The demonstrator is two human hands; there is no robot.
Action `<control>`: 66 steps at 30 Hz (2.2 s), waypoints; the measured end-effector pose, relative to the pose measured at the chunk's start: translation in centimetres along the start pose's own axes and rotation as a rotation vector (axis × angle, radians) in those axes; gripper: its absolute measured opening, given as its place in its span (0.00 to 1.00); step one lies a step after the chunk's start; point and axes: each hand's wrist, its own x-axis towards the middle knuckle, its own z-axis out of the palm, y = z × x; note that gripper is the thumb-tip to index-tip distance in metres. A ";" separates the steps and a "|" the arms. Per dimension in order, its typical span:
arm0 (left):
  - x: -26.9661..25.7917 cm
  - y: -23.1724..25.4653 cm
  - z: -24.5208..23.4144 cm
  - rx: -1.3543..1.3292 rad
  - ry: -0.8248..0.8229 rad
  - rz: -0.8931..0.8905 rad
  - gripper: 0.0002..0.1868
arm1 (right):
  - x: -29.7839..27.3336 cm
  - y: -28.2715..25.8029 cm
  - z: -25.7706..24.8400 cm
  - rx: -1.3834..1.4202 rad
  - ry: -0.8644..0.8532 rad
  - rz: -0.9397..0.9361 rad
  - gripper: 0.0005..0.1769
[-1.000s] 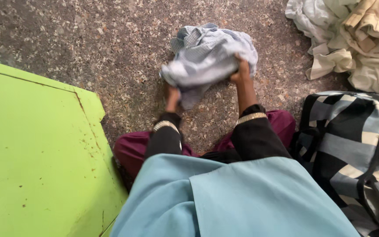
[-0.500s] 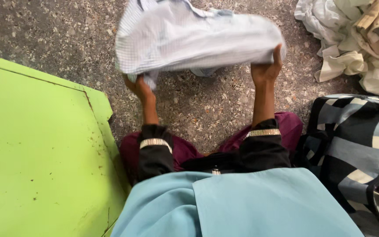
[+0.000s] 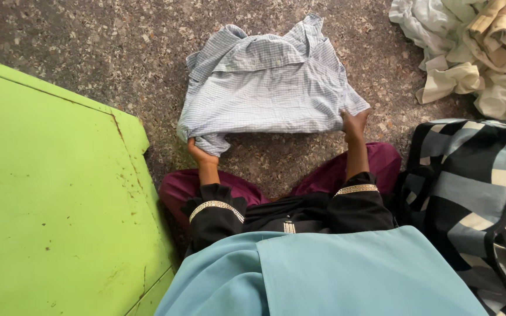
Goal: The person folds a shirt on the floor by smoothing it out and folding the sides toward the center.
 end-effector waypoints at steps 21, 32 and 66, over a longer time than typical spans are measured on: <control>-5.1 5.3 11.5 1.263 0.142 0.284 0.29 | -6.7 -1.3 3.9 -1.350 -0.439 0.158 0.75; -4.7 7.1 11.6 1.389 0.171 0.267 0.26 | -5.6 4.6 3.4 -1.377 -0.279 -0.251 0.47; -0.7 -1.8 7.4 2.484 -0.097 -0.113 0.58 | -3.5 -3.8 11.7 -1.268 -0.509 -0.316 0.74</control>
